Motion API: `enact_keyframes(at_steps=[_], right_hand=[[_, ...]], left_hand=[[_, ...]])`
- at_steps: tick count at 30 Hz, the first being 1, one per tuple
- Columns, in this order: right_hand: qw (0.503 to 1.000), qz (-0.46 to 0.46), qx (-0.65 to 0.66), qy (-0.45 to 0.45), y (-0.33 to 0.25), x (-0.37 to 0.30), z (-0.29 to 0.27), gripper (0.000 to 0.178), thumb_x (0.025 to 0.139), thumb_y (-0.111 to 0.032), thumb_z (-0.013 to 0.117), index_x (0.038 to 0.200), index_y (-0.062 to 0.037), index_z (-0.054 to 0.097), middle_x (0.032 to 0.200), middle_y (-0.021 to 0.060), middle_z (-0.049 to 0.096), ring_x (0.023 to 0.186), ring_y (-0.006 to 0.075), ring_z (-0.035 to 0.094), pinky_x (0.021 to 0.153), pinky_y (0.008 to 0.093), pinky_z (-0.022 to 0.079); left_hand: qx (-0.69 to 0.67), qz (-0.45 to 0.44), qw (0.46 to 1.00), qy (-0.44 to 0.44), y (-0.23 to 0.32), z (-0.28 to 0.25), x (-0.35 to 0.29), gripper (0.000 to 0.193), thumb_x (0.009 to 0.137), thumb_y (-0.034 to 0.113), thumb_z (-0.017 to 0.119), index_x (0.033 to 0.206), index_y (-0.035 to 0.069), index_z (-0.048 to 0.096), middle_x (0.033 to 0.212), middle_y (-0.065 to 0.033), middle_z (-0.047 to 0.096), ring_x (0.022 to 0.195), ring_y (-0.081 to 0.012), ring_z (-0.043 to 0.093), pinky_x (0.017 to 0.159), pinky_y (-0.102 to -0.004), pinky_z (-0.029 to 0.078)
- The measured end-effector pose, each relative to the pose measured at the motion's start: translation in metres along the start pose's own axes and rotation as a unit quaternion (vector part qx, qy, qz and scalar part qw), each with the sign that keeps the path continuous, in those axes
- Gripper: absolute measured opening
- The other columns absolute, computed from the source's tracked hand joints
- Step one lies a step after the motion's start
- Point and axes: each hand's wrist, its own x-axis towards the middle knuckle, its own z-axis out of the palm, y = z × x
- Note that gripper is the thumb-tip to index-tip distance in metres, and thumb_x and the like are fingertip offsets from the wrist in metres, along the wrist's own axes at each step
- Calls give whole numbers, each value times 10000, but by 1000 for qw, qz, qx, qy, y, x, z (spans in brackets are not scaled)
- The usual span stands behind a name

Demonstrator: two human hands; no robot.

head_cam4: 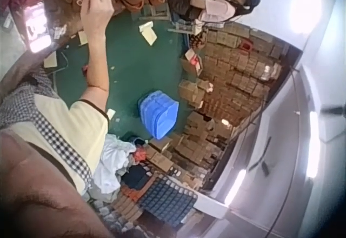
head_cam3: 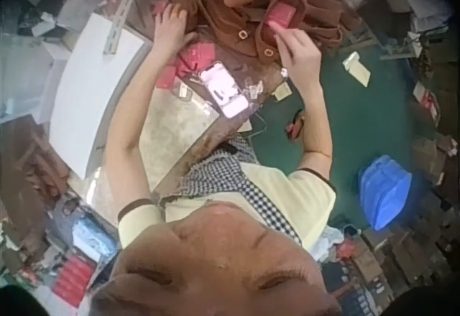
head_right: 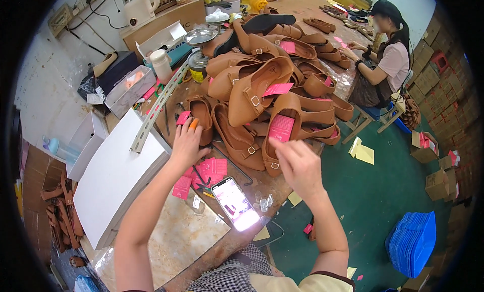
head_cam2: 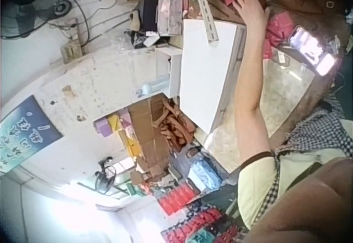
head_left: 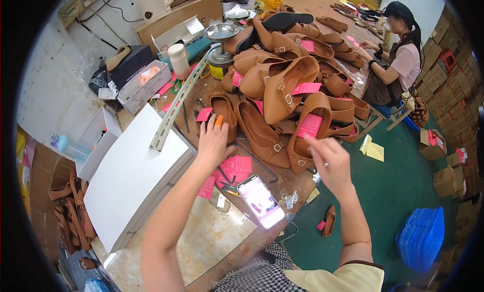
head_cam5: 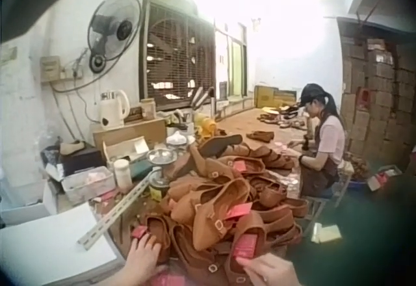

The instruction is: Clean and inspect finished shoes, adding paper stuffing and tags in a manufacturing setting.

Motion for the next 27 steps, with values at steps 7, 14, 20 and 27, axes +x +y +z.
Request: enact_keyframes(at_steps=[7,14,20,27], right_hand=[[982,55,157,-91,-36,-34,51,299,843,-68,662,1142,-52,668,946,102,679,852,263,647,782,355,526],[982,59,-122,-133,-37,33,159,322,851,-142,621,1156,-41,639,989,139,655,996,310,611,811,407,476],[947,-285,0,-148,-132,-15,145,86,781,-152,603,849,-149,656,842,31,626,861,214,615,785,370,452],[859,-374,111,-331,-202,-103,193,223,856,-197,545,1042,-148,658,911,60,631,956,246,614,848,381,463]], left_hand=[[-226,-68,971,30,16,-45,-49,327,755,187,754,956,13,564,930,-188,590,1001,-379,553,836,-437,474],[-151,-99,977,116,51,-109,-276,310,641,65,828,838,37,590,976,-158,597,996,-354,572,812,-428,494],[-31,-263,950,164,81,-136,-417,296,649,26,811,865,34,609,968,-184,577,1002,-367,569,821,-449,489],[-114,-281,953,-20,101,-97,-470,299,717,106,788,954,50,616,1022,-161,604,1088,-366,550,896,-451,482]])
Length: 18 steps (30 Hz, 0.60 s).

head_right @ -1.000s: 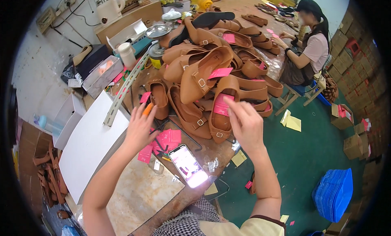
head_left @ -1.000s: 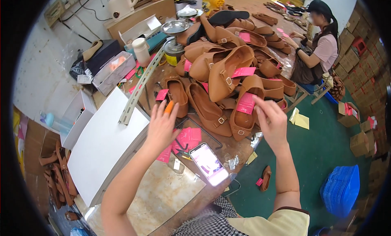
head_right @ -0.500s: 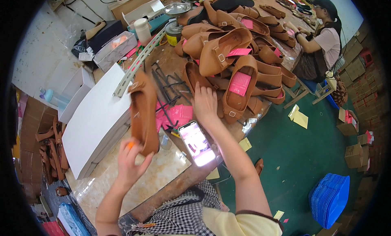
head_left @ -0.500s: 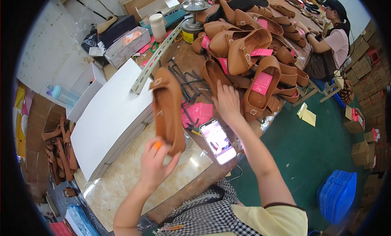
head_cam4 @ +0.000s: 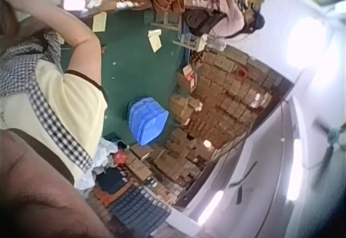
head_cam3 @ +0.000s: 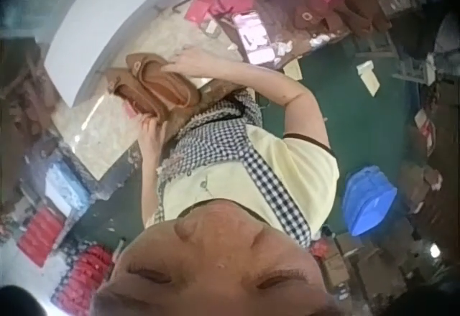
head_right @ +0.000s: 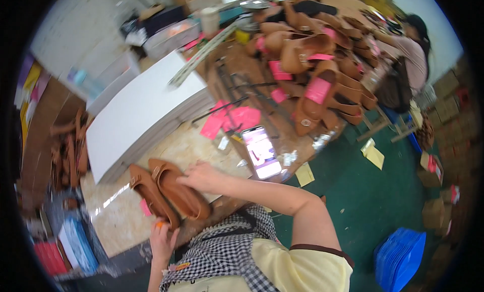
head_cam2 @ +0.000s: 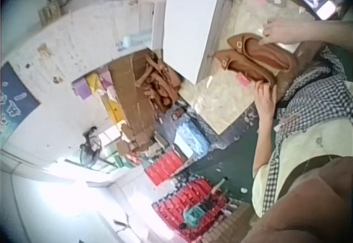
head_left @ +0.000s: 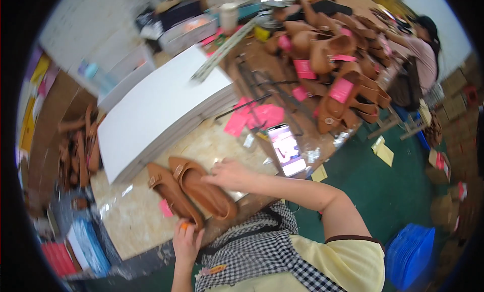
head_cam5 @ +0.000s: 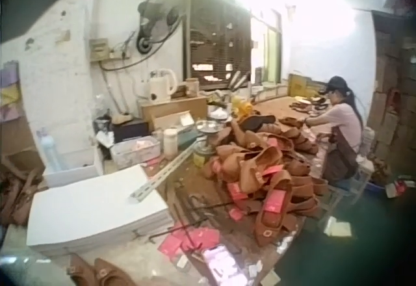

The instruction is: Clean and inspect finished shoes, adding paper stuffing and tags in a manufacturing setting.

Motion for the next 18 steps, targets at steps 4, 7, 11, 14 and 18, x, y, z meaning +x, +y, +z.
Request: enact_keyframes(at_steps=[4,7,11,14,18], right_hand=[[961,234,147,34,40,-38,-79,308,891,-127,529,1170,-58,640,1112,120,660,1059,301,609,927,422,475],[917,251,-308,39,100,-92,-158,308,851,-85,507,1120,-56,654,1097,116,647,1143,298,557,1010,436,406],[842,192,-464,-199,170,-133,-196,274,829,-86,527,1059,-68,675,1076,96,653,1158,263,548,1157,437,292],[823,189,-480,-238,173,-135,-214,216,833,-157,547,933,-98,729,871,103,684,1017,250,612,1113,421,341],[888,323,-317,-79,118,-119,-252,243,847,-67,550,1007,-70,733,891,148,700,893,305,635,870,417,484]], left_hand=[[-11,-70,997,39,13,-16,8,428,728,217,797,1085,73,611,1149,-139,592,1156,-342,532,989,-438,450],[10,19,997,78,42,-22,37,430,743,266,783,1097,80,626,1099,-125,619,1114,-308,569,1037,-423,427],[-6,116,991,-66,59,-2,68,328,784,266,739,1033,73,650,923,-93,619,1008,-256,594,1062,-419,419],[-4,107,990,-88,44,14,64,229,808,233,714,948,64,647,815,-86,595,939,-244,596,1071,-411,418],[-2,91,994,-61,21,17,53,198,818,215,706,912,57,634,810,-101,602,915,-263,602,1065,-405,424]])
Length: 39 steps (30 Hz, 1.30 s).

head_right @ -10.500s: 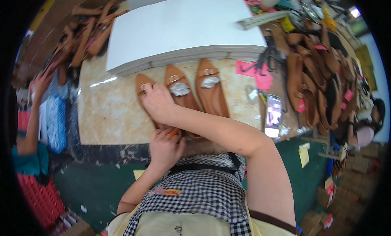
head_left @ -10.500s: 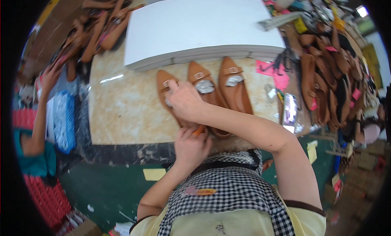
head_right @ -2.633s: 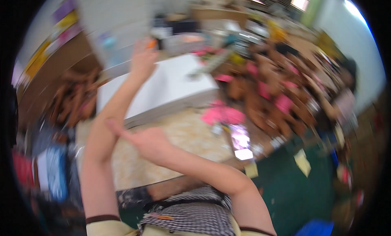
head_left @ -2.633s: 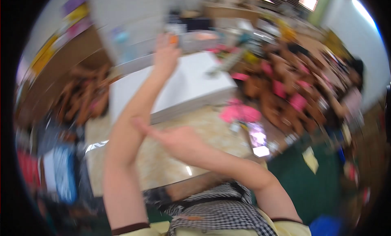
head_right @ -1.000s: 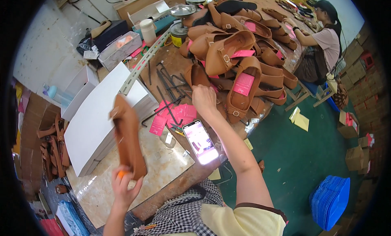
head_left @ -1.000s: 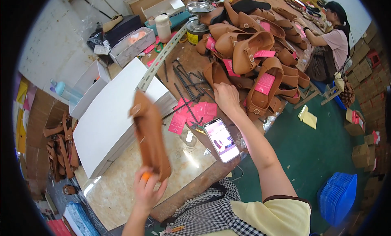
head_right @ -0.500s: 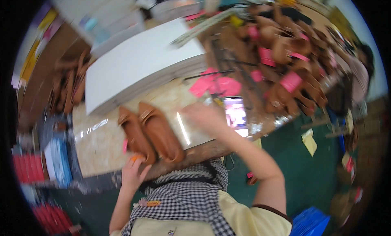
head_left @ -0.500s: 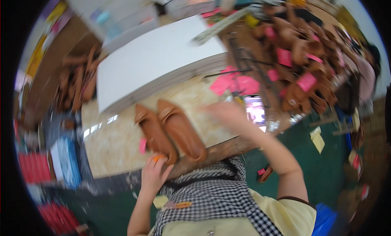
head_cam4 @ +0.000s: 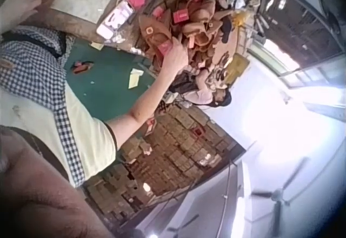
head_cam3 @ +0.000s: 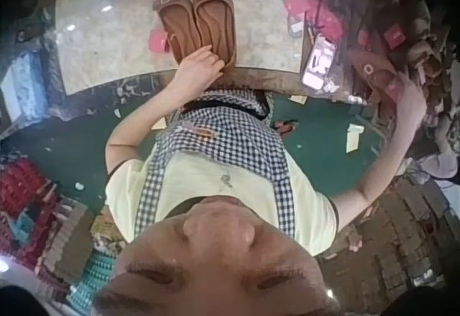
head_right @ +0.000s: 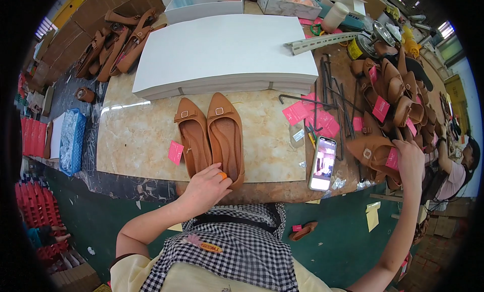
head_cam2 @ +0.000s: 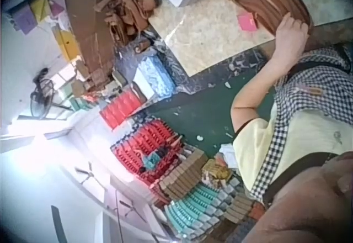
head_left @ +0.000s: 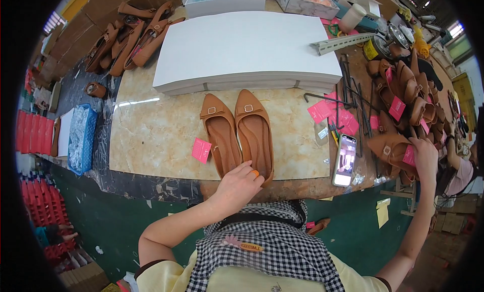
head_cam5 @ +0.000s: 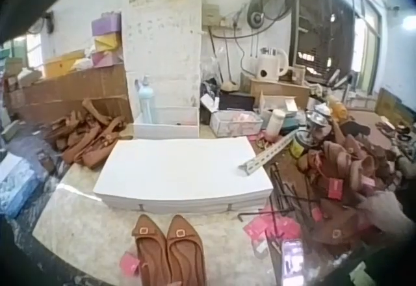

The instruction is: Clean and inspect finished shoes, adding paper stuffing and tags in a manufacturing setting.

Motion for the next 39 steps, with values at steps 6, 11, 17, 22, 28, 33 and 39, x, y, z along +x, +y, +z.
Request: enact_keyframes(at_steps=[6,11,17,22,28,33,39], right_hand=[[909,-52,397,-116,-132,-11,5,362,861,-144,638,1201,-20,630,827,205,680,712,303,686,651,391,521],[887,15,435,-154,-250,6,62,392,864,-183,605,1216,-10,621,706,227,634,672,380,644,636,444,503],[870,17,483,-99,-270,-8,79,410,908,-218,582,1256,-3,590,699,233,646,671,396,653,653,483,516],[878,-4,472,-78,-274,-5,81,404,935,-242,566,1242,19,592,693,239,645,644,396,647,631,484,517],[895,-25,442,-45,-259,-21,72,381,933,-258,597,1264,-71,611,760,178,682,667,354,666,628,432,530],[796,118,592,-42,-250,-26,59,554,913,-186,645,1432,-115,467,1165,143,665,974,236,682,721,339,551],[240,158,953,-101,-277,-17,37,589,955,-208,582,1486,-84,360,1392,179,513,1291,260,503,995,371,486]], left_hand=[[-185,-12,979,83,-14,-34,6,198,778,140,757,905,35,649,888,-100,640,944,-270,630,1141,-467,343],[-400,-80,905,122,-35,-32,-10,182,783,86,755,866,-11,624,960,-134,658,1008,-291,632,1167,-527,262],[-115,23,993,-19,-15,-8,6,301,776,307,772,880,46,665,867,-118,668,990,-277,630,1130,-485,352],[-60,-85,993,-55,-17,-85,95,267,747,332,769,922,138,719,1186,-130,636,1241,-326,525,1113,-531,337],[186,-293,929,128,-186,-91,187,679,900,527,561,1497,272,365,1498,-301,294,1467,-465,44,1132,-656,85],[93,-230,938,240,-183,-93,191,601,878,402,639,1412,161,505,1164,-251,561,1168,-418,486,970,-540,383],[-86,70,993,31,-11,-102,116,133,816,231,660,812,101,631,818,-99,587,888,-277,601,833,-416,486]])
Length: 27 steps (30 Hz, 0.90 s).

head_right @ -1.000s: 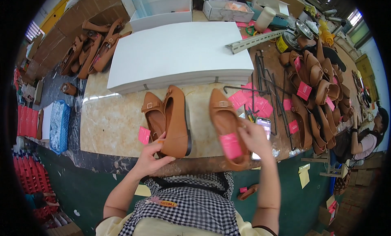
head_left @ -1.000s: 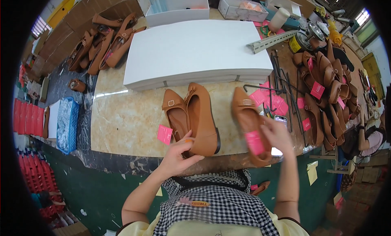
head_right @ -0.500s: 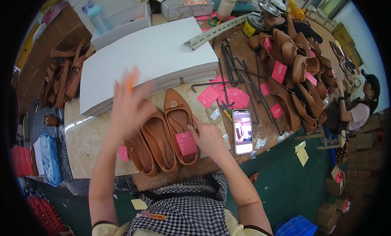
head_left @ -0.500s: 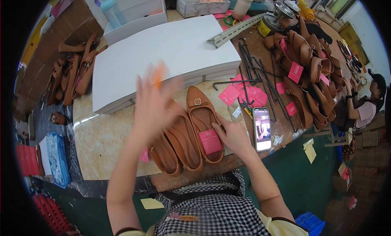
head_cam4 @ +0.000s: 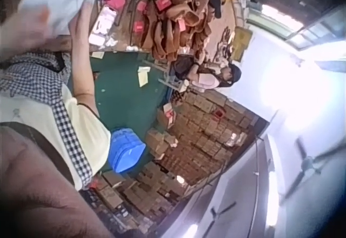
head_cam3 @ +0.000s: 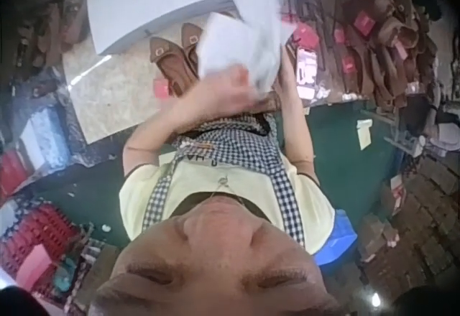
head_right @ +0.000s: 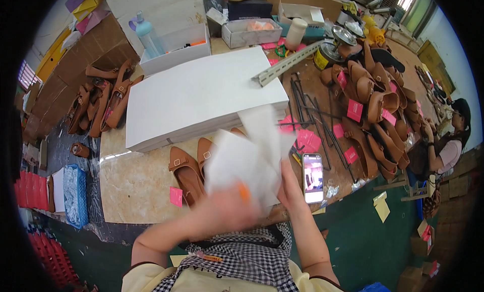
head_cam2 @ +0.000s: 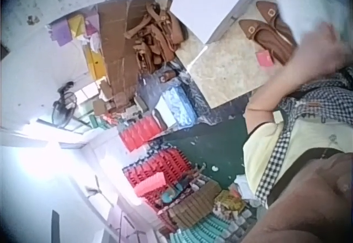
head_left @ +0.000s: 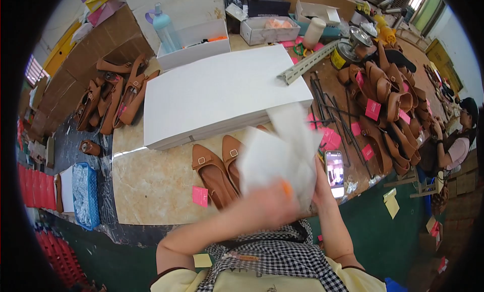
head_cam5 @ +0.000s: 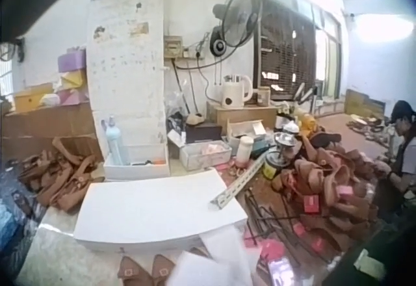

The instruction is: Clean and inspect finished shoes, adding paper stuffing and tags in a manufacturing setting.

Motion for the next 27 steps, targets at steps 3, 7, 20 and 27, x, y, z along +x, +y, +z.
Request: enact_keyframes(at_steps=[3,7,20,27], right_hand=[[962,213,158,64,3,-9,12,538,954,-259,580,1427,-51,429,1376,159,533,1274,248,516,1038,371,446],[961,228,-36,-155,-2,-17,23,640,830,-177,714,1401,-61,447,1388,146,509,1279,272,499,1073,356,389],[809,-132,-573,-8,0,32,-2,367,734,-50,688,1099,-34,657,1170,172,595,1071,312,606,892,421,505],[369,-323,-867,-83,30,69,19,262,758,-142,606,998,-92,698,944,99,535,891,264,579,727,399,494]], left_hand=[[-202,91,953,207,8,44,-41,146,786,199,722,838,84,650,858,-116,628,893,-313,634,876,-428,500],[-311,91,916,237,-11,70,-63,191,747,174,761,864,52,673,963,-156,648,891,-327,649,869,-398,501],[37,-77,996,15,13,112,-35,557,886,442,577,1235,8,590,1234,-204,576,1186,-358,516,1078,-500,337],[97,-59,991,-71,34,127,-34,600,826,485,631,1132,-31,650,1148,-219,604,1169,-348,510,1113,-491,278]])
